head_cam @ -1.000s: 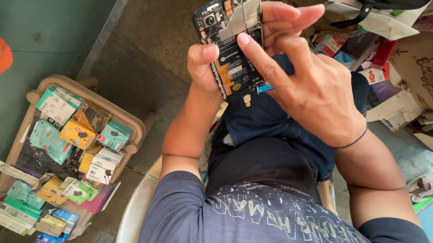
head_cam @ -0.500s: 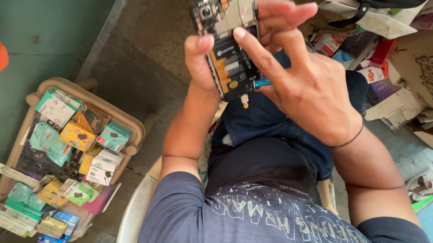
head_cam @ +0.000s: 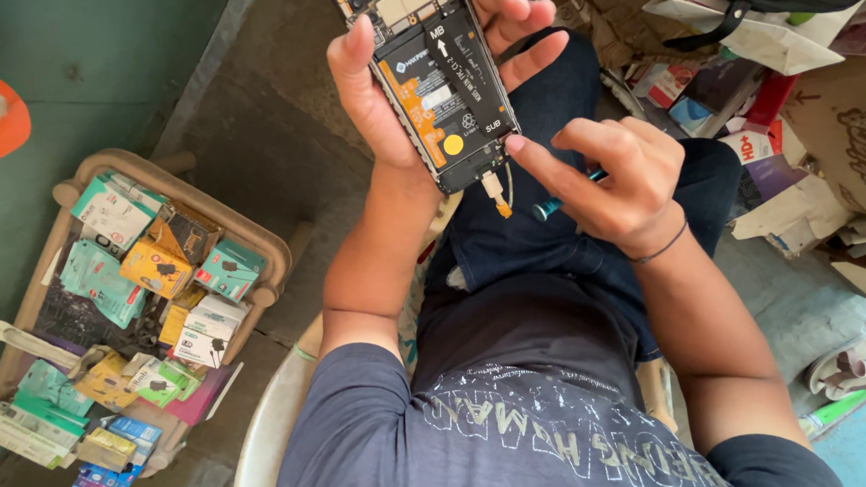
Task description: The person uses a small screwdriver to pry open a smartphone, removes the back cover, and repeatedly disconnects and reconnects the battery connector. The phone is held in one hand while the other hand manipulates the tool and battery tab. The device is opened and closed multiple times during the clip.
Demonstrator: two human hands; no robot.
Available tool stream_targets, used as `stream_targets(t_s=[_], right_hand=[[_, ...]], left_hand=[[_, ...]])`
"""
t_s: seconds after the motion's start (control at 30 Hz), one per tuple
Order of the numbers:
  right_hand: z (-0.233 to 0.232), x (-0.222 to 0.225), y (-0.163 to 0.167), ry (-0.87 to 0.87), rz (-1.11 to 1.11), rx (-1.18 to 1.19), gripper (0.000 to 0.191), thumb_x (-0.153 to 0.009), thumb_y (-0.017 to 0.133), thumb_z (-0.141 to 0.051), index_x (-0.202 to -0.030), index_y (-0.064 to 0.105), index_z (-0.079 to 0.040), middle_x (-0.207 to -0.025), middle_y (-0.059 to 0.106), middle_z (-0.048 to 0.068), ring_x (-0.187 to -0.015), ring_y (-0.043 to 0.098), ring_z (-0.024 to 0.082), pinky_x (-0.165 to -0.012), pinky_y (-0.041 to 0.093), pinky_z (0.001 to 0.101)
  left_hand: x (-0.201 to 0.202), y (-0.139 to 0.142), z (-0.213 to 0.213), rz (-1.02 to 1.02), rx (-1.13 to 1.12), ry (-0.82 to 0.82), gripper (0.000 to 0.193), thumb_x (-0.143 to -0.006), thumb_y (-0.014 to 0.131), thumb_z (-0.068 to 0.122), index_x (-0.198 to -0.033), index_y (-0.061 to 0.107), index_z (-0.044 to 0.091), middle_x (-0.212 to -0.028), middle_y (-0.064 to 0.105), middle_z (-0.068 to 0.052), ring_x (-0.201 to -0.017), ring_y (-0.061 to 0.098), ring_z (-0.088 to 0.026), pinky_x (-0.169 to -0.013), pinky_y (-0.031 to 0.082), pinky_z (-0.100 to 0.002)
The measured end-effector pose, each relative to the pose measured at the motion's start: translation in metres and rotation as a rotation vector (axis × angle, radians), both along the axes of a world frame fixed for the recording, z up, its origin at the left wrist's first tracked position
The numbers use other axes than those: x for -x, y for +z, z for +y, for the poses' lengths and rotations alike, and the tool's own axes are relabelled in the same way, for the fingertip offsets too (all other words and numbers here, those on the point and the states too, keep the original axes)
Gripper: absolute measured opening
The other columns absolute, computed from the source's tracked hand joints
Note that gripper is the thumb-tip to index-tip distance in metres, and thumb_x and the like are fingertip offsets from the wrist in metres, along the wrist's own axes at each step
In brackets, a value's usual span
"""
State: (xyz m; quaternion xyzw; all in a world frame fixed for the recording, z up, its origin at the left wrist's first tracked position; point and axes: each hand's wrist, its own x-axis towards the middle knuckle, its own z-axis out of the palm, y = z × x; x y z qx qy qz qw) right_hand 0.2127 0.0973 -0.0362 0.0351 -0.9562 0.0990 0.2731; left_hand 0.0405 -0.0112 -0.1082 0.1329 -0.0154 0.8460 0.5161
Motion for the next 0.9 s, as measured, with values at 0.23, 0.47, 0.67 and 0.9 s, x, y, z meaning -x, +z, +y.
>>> stream_targets(t_s=[0.23, 0.47, 0.67, 0.9], right_hand=[[-0.002, -0.008, -0.013, 0.001, -0.004, 0.023, 0.050, -0.076, 0.081, -0.010, -0.126, 0.080, -0.016, -0.103, 0.052, 0.003, -0.068, 0.050, 0.015, -0.060, 0.041, 0.0313], [-0.002, -0.010, -0.017, 0.007, -0.004, 0.044, 0.051, -0.074, 0.081, -0.011, -0.125, 0.080, -0.015, -0.099, 0.052, 0.003, -0.063, 0.046, 0.015, -0.057, 0.039, 0.0313], [-0.002, -0.008, -0.017, 0.072, 0.053, -0.032, 0.037, -0.085, 0.086, -0.001, -0.120, 0.080, -0.013, -0.098, 0.052, 0.003, -0.064, 0.048, 0.012, -0.056, 0.035, 0.0293], [-0.004, -0.006, -0.017, 0.106, 0.056, -0.062, 0.032, -0.087, 0.088, 0.001, -0.115, 0.081, -0.013, -0.095, 0.049, 0.002, -0.062, 0.046, 0.011, -0.055, 0.033, 0.0283]], left_hand=[[-0.005, 0.003, -0.003, -0.001, 0.033, 0.020, 0.079, -0.101, 0.052, 0.063, -0.139, 0.050, -0.006, -0.123, 0.062, -0.022, -0.125, 0.062, -0.034, -0.113, 0.044, -0.052], [-0.001, -0.002, -0.001, -0.023, 0.036, -0.004, 0.078, -0.099, 0.053, 0.062, -0.138, 0.050, -0.006, -0.120, 0.060, -0.021, -0.121, 0.062, -0.031, -0.113, 0.046, -0.052], [-0.004, -0.003, 0.006, -0.073, 0.041, 0.038, 0.070, -0.099, 0.054, 0.060, -0.129, 0.051, -0.003, -0.104, 0.056, -0.017, -0.096, 0.059, -0.023, -0.089, 0.054, -0.039], [-0.002, 0.001, 0.007, -0.026, 0.079, 0.058, 0.063, -0.098, 0.055, 0.060, -0.117, 0.053, 0.000, -0.095, 0.051, -0.012, -0.076, 0.046, -0.014, -0.068, 0.039, -0.028]])
